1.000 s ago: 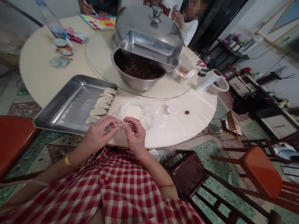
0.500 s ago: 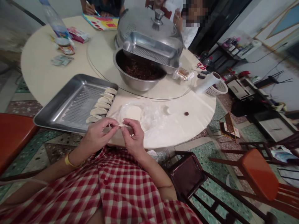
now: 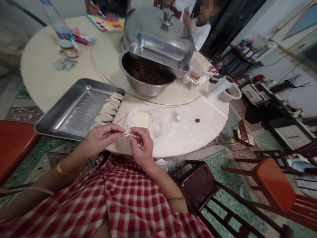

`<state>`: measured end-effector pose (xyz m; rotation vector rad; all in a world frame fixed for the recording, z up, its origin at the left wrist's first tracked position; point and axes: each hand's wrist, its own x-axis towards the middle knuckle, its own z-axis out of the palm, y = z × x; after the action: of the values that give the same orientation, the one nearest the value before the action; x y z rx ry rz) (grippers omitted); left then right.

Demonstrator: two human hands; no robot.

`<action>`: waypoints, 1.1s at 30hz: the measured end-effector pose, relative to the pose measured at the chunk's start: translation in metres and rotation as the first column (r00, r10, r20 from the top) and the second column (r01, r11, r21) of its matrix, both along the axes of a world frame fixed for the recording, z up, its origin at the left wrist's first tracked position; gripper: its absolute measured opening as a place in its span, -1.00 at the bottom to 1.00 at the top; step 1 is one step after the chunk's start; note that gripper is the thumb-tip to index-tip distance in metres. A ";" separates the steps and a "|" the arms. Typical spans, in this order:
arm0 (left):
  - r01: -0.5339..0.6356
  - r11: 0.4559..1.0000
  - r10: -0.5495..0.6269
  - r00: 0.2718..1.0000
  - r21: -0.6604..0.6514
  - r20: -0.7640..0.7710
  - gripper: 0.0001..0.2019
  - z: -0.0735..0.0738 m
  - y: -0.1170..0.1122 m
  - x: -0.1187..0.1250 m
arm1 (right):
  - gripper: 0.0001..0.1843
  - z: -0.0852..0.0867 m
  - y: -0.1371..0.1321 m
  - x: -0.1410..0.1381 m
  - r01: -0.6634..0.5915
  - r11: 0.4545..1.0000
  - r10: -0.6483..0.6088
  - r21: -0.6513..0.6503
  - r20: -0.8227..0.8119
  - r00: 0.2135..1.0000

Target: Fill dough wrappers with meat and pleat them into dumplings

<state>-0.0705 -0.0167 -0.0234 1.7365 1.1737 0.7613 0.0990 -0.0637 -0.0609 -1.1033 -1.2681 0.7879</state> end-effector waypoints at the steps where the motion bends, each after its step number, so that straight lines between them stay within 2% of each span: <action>1: -0.002 1.000 0.002 1.000 -0.006 -0.002 -0.80 0.001 0.001 -0.001 | -0.74 0.000 0.000 0.000 -0.006 1.000 0.006 0.009 0.008 1.000; 11: 0.120 0.991 -0.113 0.987 0.057 -0.114 -0.82 0.011 0.005 -0.003 | -0.61 0.003 0.001 0.001 -0.073 0.985 0.047 0.158 0.163 0.985; 17: 0.160 0.954 -0.107 0.972 0.253 -0.210 -0.83 0.014 0.002 -0.002 | -0.58 0.007 0.002 0.000 -0.089 0.971 0.045 0.224 0.194 0.980; 21: 0.169 0.949 -0.105 0.965 0.264 -0.239 -0.80 0.015 0.002 -0.004 | -0.63 0.006 0.002 0.000 -0.071 0.976 0.026 0.204 0.213 0.977; 26: 0.233 0.941 -0.163 0.948 0.246 -0.274 -0.81 0.013 0.004 -0.006 | -0.63 0.002 0.002 0.000 -0.035 0.981 -0.004 0.189 0.201 0.980; 33: 0.341 0.899 -0.274 0.927 0.275 -0.255 -0.81 0.012 0.006 -0.006 | -0.66 0.001 0.000 -0.004 -0.044 0.997 0.036 0.064 0.122 0.992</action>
<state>-0.0762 -0.0108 -0.0113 2.2529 0.9087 0.6023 0.0953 -0.0633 -0.0602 -1.0882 -1.4118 0.7122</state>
